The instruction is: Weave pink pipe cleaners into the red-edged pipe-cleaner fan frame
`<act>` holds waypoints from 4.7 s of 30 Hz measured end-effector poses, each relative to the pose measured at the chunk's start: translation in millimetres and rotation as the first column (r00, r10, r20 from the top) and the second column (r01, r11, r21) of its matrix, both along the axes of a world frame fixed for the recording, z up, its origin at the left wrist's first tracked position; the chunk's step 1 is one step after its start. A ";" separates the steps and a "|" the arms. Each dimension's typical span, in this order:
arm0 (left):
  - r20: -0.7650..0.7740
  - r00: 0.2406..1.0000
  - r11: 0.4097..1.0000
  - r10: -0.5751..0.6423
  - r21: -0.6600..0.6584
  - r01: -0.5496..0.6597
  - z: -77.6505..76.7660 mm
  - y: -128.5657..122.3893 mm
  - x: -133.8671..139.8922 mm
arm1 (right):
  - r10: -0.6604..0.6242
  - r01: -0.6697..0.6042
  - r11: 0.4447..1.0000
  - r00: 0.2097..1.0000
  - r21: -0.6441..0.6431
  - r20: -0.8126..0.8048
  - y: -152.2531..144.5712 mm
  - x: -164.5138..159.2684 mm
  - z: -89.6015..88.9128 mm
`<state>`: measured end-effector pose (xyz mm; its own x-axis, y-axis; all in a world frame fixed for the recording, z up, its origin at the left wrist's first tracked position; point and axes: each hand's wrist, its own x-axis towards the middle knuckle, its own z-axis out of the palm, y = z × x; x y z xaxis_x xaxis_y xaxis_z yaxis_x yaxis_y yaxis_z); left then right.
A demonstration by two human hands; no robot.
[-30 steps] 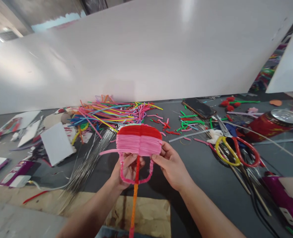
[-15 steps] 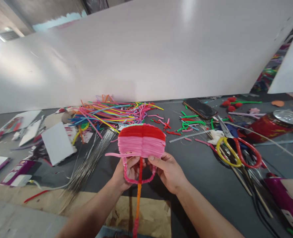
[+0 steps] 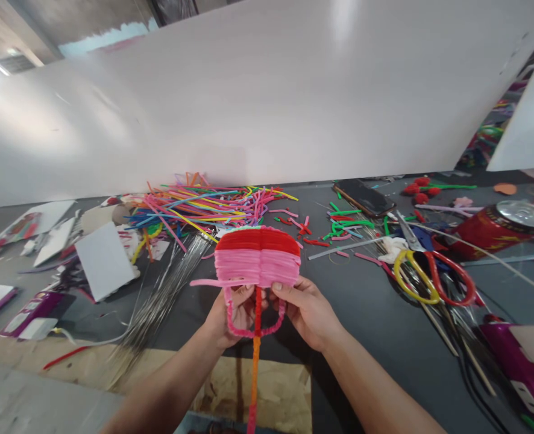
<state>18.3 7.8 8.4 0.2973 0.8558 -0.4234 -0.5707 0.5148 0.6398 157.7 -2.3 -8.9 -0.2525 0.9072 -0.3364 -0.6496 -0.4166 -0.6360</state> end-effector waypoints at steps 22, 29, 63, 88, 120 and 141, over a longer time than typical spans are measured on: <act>0.018 0.997 0.997 0.075 0.029 -0.075 -1.4 8.0 -9.6 | 0.015 -0.016 0.993 1.000 0.120 0.014 0.7 5.7 2.7; 0.054 0.995 0.994 0.089 0.053 -0.092 -0.3 7.3 -7.1 | -0.018 0.008 0.987 0.998 0.158 0.062 0.7 3.7 -1.1; -0.258 0.965 0.983 0.049 0.185 0.000 -6.4 -4.3 -2.3 | 0.058 -0.094 0.972 0.984 0.214 0.168 3.3 11.2 -2.4; -0.331 0.942 0.978 0.055 0.208 0.016 -4.6 6.9 -17.0 | 0.022 -0.030 0.985 0.999 0.169 0.048 3.1 10.3 -2.1; -0.191 0.982 0.990 -0.002 0.138 0.029 -3.1 6.1 -8.1 | -0.160 -0.078 0.944 0.740 0.320 0.653 5.4 10.6 -2.4; -0.190 0.982 0.998 -0.003 0.067 0.016 -4.6 8.0 -12.5 | -0.116 0.031 0.971 0.927 0.235 0.356 4.8 11.2 -5.6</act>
<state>5.7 15.8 3.7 0.2256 0.8819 -0.4139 -0.4310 0.4713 0.7695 168.9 2.4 -14.6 -0.0801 0.9802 -0.1809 -0.3779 -0.1978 -0.9045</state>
